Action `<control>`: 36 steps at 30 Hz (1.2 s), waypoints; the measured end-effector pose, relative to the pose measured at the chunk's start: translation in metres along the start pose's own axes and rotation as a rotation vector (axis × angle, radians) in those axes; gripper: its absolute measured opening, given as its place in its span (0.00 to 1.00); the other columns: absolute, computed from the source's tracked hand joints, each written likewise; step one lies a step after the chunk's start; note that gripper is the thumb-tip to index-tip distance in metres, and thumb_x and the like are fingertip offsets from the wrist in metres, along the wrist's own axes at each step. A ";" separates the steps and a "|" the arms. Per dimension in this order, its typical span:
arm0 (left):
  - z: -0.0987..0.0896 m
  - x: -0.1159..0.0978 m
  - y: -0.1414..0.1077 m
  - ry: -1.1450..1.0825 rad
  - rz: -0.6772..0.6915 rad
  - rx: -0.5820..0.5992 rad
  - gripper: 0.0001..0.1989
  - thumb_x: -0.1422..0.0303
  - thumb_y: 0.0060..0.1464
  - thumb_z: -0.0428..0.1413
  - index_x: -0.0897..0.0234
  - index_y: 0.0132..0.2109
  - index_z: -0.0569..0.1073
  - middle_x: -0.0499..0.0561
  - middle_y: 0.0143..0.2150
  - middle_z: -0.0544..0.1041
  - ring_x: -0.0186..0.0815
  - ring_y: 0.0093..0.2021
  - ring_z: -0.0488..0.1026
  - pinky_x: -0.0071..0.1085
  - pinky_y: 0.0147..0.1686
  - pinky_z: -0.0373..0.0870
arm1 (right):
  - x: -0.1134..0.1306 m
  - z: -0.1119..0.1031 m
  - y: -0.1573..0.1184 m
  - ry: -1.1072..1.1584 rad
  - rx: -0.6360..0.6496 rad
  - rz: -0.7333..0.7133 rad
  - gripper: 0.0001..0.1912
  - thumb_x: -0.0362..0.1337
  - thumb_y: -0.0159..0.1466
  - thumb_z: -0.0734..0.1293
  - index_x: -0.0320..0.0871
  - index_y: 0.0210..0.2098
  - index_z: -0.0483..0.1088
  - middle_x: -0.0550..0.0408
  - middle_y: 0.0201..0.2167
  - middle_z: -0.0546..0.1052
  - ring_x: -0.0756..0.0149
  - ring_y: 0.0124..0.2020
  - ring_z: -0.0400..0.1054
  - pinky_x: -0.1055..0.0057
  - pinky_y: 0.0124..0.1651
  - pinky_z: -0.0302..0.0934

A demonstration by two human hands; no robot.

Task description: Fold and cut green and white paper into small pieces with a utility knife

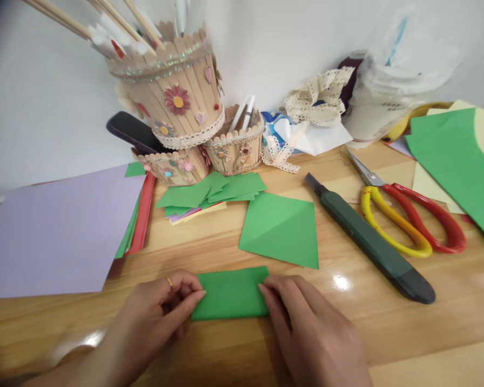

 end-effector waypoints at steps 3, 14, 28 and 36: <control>-0.001 0.000 -0.001 0.045 0.021 0.015 0.11 0.63 0.57 0.49 0.60 0.33 0.73 0.42 0.21 0.71 0.27 0.17 0.66 0.21 0.18 0.60 | 0.000 0.002 0.001 0.009 0.010 -0.010 0.11 0.40 0.69 0.57 0.47 0.37 0.69 0.59 0.33 0.79 0.70 0.31 0.75 0.76 0.31 0.67; 0.001 0.009 -0.001 0.120 0.136 -0.033 0.11 0.64 0.58 0.50 0.57 0.39 0.78 0.42 0.22 0.73 0.26 0.16 0.66 0.18 0.16 0.62 | -0.005 -0.001 0.003 0.061 0.038 0.030 0.14 0.41 0.68 0.58 0.47 0.38 0.74 0.57 0.35 0.80 0.68 0.34 0.76 0.77 0.35 0.69; -0.001 0.007 -0.003 0.243 0.301 -0.131 0.10 0.67 0.59 0.51 0.57 0.39 0.77 0.42 0.20 0.73 0.27 0.17 0.68 0.17 0.15 0.61 | -0.013 0.002 -0.001 0.017 0.100 -0.041 0.18 0.42 0.69 0.56 0.48 0.41 0.77 0.55 0.36 0.81 0.68 0.34 0.76 0.78 0.37 0.69; -0.003 0.001 -0.003 0.295 0.369 -0.133 0.09 0.70 0.58 0.51 0.57 0.35 0.76 0.41 0.24 0.78 0.28 0.22 0.74 0.19 0.23 0.69 | -0.022 0.003 -0.008 -0.132 0.081 -0.337 0.21 0.35 0.70 0.52 0.44 0.44 0.76 0.54 0.34 0.81 0.69 0.35 0.76 0.80 0.40 0.68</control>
Point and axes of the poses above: each hand's wrist, its own y-axis towards the middle knuckle, its own z-axis out of the palm, x = y × z, the point moved 2 cm from there along y, towards the middle knuckle
